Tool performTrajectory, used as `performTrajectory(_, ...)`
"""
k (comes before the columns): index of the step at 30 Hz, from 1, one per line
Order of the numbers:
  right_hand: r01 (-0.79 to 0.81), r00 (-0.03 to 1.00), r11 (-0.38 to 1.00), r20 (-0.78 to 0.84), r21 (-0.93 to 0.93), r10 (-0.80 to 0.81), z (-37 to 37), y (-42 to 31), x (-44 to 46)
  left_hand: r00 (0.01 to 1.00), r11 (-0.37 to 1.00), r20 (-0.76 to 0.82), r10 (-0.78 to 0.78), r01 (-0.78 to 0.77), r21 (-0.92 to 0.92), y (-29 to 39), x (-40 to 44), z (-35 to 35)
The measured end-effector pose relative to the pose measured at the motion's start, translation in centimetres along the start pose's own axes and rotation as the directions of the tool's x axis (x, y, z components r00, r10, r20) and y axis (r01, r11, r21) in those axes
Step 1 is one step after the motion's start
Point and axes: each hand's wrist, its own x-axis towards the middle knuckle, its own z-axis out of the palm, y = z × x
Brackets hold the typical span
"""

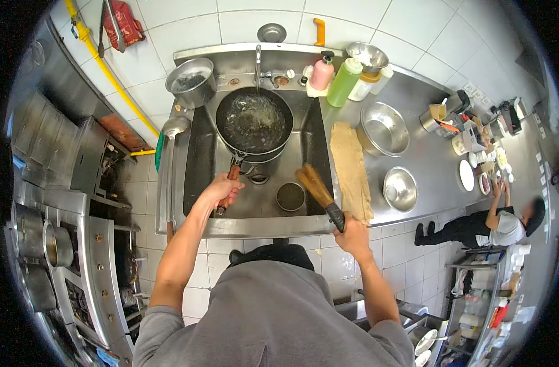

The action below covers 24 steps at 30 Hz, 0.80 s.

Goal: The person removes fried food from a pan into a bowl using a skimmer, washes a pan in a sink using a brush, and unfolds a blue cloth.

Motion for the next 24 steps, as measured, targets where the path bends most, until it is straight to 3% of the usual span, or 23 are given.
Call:
performTrajectory(1,-0.084,0.996,0.988,-0.019,0.13,0.087,0.7,0.3,-0.2,0.999,0.997,-0.032,0.042,-0.04,0.065,0.2,-0.8,0.0)
performTrajectory(2,-0.083,0.996,0.988,-0.008,0.13,0.085,1.6,1.0,-0.4,0.999,0.998,-0.038,0.032,-0.03,0.062,0.3,-1.5,0.0)
performTrajectory(4,-0.193,0.977,0.881,0.004,0.432,0.212,2.9,2.2,-0.6,0.993,0.981,-0.06,0.1,-0.089,0.173,0.5,-2.7,-0.2)
performTrajectory(5,-0.198,0.977,0.878,0.011,0.436,0.215,3.2,2.8,-0.7,0.994,0.981,-0.061,0.093,-0.081,0.176,0.6,-3.2,-0.3)
performTrajectory(7,-0.363,0.926,0.578,0.217,0.731,0.308,2.9,2.8,-0.8,0.989,0.933,-0.099,0.107,-0.066,0.353,1.0,-4.4,-0.1)
performTrajectory(9,-0.355,0.928,0.525,0.225,0.773,0.296,2.9,3.0,-0.7,0.988,0.891,-0.116,0.102,-0.039,0.453,1.9,-6.3,0.5)
performTrajectory(11,-0.354,0.925,0.377,0.259,0.856,0.279,2.4,3.0,-0.2,0.986,0.837,-0.131,0.102,-0.014,0.547,1.6,-7.0,0.9)
performTrajectory(13,-0.365,0.918,0.311,0.283,0.878,0.278,2.4,3.2,0.4,0.92,0.53,-0.098,0.379,-0.13,0.838,1.1,-7.5,1.4)
performTrajectory(15,-0.376,0.902,0.158,0.321,0.913,0.29,2.3,3.1,1.1,0.938,0.554,-0.133,0.32,-0.071,0.83,0.8,-7.9,2.2)
performTrajectory(16,-0.35,0.913,0.112,0.313,0.93,0.261,2.4,3.0,1.4,0.921,0.489,-0.138,0.365,-0.064,0.87,0.5,-8.0,2.5)
performTrajectory(18,-0.338,0.916,0.082,0.308,0.938,0.258,1.8,2.0,1.5,0.903,0.424,-0.142,0.405,-0.048,0.904,0.0,-8.0,2.6)
performTrajectory(20,-0.322,0.919,0.052,0.299,0.945,0.257,1.5,1.5,1.7,0.872,0.236,-0.125,0.473,0.012,0.972,-0.3,-7.7,2.7)
performTrajectory(22,-0.311,0.931,0.253,0.24,0.916,0.276,1.5,1.6,1.8,0.87,0.191,-0.146,0.47,0.061,0.98,0.0,-7.5,2.7)
performTrajectory(24,-0.289,0.935,0.329,0.191,0.899,0.299,1.5,1.3,1.7,0.867,0.146,-0.167,0.469,0.11,0.983,0.2,-7.3,2.5)
